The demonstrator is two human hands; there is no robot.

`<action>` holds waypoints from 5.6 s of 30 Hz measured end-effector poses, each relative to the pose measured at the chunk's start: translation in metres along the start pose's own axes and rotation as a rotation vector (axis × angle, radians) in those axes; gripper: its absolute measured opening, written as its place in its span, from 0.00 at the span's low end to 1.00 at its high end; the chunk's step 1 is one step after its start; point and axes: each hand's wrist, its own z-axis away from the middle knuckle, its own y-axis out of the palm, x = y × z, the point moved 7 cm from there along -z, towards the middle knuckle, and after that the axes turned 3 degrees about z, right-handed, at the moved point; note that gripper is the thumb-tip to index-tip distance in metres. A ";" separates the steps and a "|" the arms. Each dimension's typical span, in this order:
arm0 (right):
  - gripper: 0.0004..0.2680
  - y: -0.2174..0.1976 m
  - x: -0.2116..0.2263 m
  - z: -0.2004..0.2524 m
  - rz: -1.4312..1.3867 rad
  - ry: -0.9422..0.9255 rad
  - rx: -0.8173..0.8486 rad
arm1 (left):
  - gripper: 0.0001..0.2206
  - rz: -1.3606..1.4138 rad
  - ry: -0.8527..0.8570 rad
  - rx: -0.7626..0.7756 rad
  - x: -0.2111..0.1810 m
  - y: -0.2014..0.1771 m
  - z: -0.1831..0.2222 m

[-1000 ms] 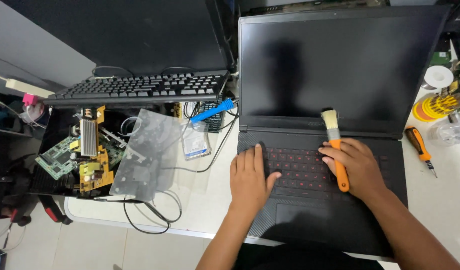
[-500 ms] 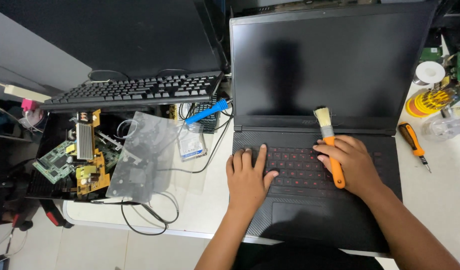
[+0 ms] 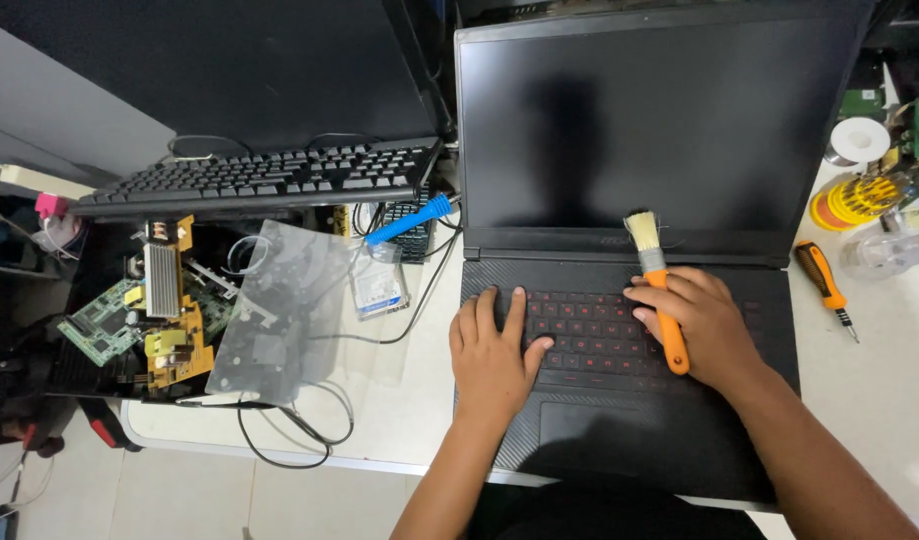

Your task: Cleaning a laptop with a brush and then using a prying tool to disassemble the outer casing.

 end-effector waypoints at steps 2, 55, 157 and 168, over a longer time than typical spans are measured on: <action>0.10 -0.001 0.002 0.000 -0.015 0.005 0.005 | 0.32 -0.010 0.002 -0.005 -0.001 -0.001 0.001; 0.09 0.001 -0.002 0.000 -0.026 0.003 -0.005 | 0.42 0.051 0.242 -0.012 -0.053 -0.004 -0.016; 0.15 -0.019 -0.022 0.004 0.015 -0.010 -0.096 | 0.25 0.397 0.526 -0.257 -0.041 -0.043 0.011; 0.13 -0.035 -0.046 0.014 -0.318 0.196 -0.338 | 0.18 0.381 0.859 0.042 -0.082 -0.050 0.066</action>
